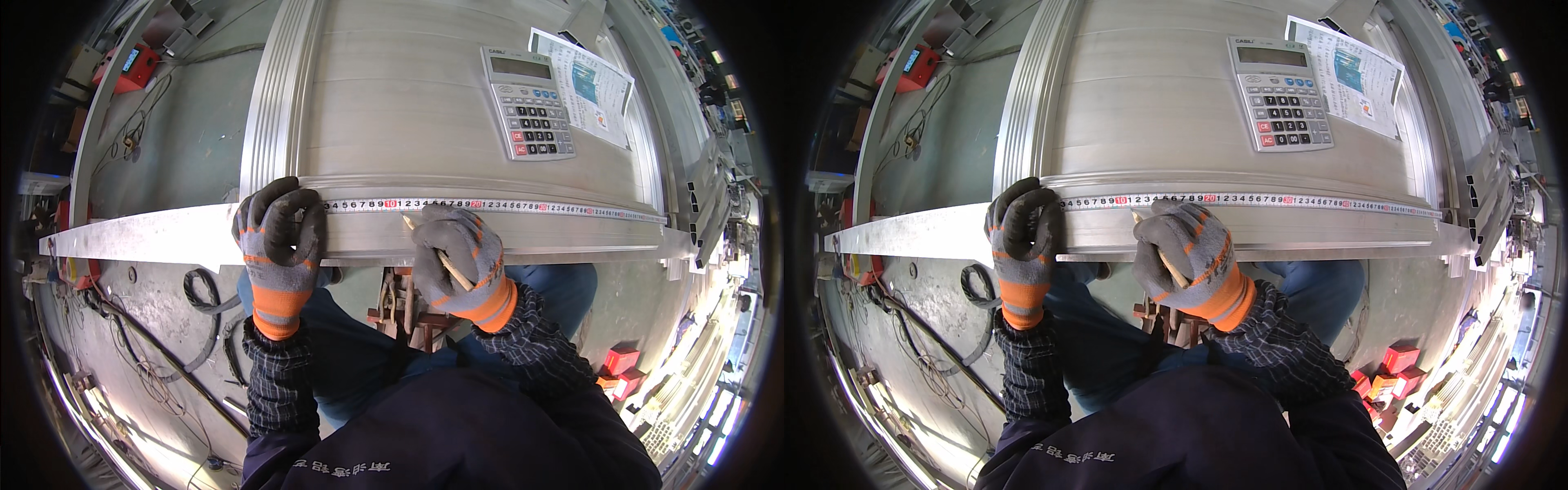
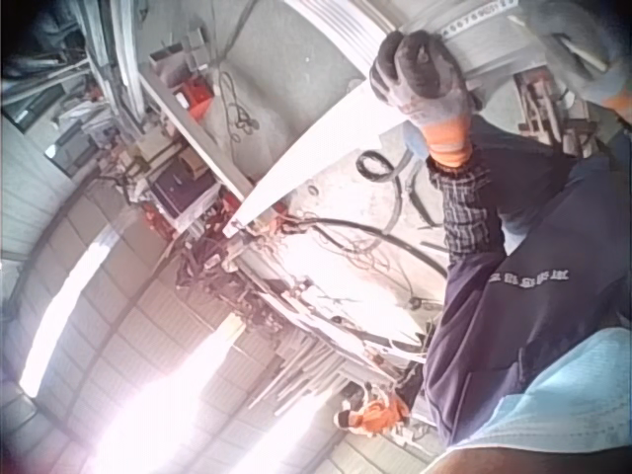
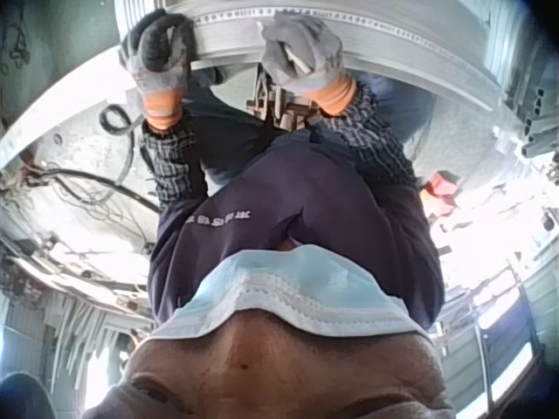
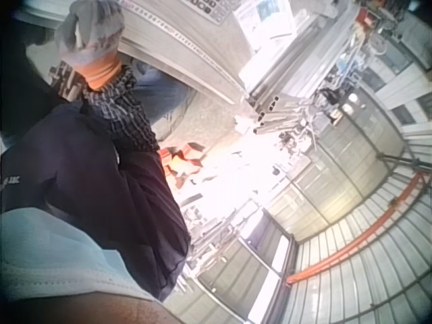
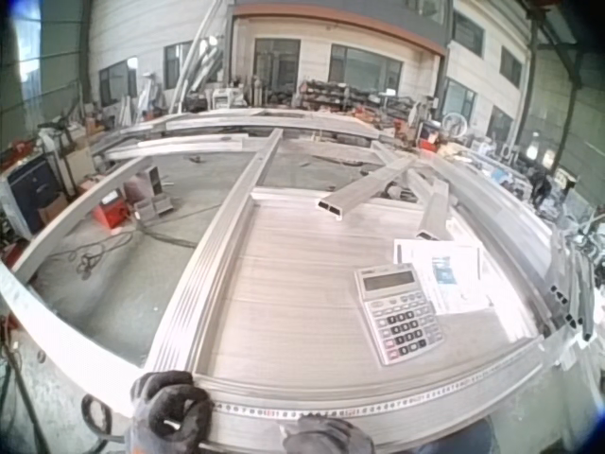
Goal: The person measures and marks a long aluminum profile using a tape measure and pencil, then uses a calculator to compute dimensions. The person repeatedly measures, marks, and calculates along the profile.
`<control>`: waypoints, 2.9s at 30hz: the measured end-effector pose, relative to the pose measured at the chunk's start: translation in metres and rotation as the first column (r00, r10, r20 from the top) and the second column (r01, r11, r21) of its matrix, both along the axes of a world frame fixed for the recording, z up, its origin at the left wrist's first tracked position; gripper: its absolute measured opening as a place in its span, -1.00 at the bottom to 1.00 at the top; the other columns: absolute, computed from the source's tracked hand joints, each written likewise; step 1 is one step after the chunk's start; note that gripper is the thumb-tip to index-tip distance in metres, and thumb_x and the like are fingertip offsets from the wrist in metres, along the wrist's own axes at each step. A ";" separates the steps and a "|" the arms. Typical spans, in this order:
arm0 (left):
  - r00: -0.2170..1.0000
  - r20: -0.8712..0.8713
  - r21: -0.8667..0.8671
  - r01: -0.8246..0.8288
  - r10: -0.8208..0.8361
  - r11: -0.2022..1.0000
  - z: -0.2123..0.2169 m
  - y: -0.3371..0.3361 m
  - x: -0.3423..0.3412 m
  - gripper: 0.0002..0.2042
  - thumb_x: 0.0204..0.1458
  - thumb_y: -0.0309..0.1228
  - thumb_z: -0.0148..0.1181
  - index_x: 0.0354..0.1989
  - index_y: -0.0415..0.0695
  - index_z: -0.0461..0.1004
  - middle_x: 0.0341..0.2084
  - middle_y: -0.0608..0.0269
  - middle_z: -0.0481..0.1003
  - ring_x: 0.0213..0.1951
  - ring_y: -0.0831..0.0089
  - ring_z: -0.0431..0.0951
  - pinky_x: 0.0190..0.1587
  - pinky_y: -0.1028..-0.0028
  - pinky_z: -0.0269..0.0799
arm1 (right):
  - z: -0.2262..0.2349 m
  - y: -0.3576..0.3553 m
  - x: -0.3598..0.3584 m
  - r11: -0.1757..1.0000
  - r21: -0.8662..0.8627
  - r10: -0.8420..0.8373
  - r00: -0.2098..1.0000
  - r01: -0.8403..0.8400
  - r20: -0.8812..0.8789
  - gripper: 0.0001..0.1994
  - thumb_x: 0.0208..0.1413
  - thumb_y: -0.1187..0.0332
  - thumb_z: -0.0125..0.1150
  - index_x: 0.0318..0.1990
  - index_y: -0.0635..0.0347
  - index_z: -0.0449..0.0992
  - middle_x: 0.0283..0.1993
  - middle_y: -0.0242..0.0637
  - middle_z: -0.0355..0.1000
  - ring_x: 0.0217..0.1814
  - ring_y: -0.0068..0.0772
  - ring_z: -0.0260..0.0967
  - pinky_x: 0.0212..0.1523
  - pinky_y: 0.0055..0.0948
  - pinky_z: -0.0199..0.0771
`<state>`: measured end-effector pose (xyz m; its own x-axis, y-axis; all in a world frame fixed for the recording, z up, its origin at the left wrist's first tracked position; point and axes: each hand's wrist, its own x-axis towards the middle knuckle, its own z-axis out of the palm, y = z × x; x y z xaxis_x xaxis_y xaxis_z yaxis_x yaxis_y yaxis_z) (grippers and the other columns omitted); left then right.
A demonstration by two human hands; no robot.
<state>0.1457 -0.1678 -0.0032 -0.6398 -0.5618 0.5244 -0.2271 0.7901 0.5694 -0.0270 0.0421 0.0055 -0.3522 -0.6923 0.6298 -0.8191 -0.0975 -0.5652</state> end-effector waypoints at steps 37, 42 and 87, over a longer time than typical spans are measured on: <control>0.999 -0.014 0.124 0.036 -0.035 0.992 0.001 0.001 0.000 -0.83 0.27 -0.53 0.43 0.01 -0.17 0.75 0.07 0.02 0.71 0.12 -0.03 0.67 0.28 0.05 0.56 | -0.008 0.088 -0.182 0.615 0.568 -0.381 0.836 0.548 -0.394 -0.60 0.45 0.24 0.27 0.36 0.01 0.45 0.23 0.02 0.67 0.25 0.37 0.60 0.43 0.24 0.45; 1.000 0.010 0.089 0.016 -0.017 0.996 -0.003 -0.001 0.003 -0.81 0.24 -0.53 0.43 0.00 -0.13 0.76 0.08 0.04 0.70 0.15 -0.02 0.65 0.31 0.02 0.52 | 0.040 0.096 -0.195 0.792 0.545 -0.308 0.951 0.274 -0.031 -0.64 0.42 0.26 0.28 0.30 0.00 0.48 0.17 0.05 0.65 0.28 0.35 0.55 0.33 0.23 0.51; 1.000 0.012 0.072 0.024 -0.025 0.997 -0.003 0.000 0.002 -0.81 0.26 -0.53 0.41 0.02 -0.15 0.75 0.10 0.01 0.70 0.18 -0.04 0.63 0.32 0.04 0.52 | 0.015 0.068 -0.199 0.699 0.683 -0.065 0.969 0.214 -0.237 -0.54 0.38 0.19 0.26 0.37 0.02 0.47 0.13 0.15 0.68 0.17 0.31 0.63 0.34 0.22 0.55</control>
<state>0.1475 -0.1676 -0.0063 -0.6598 -0.5820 0.4754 -0.2159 0.7528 0.6219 -0.2258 0.1105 0.0209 -0.4133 -0.9094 0.0459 -0.8832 0.3881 -0.2634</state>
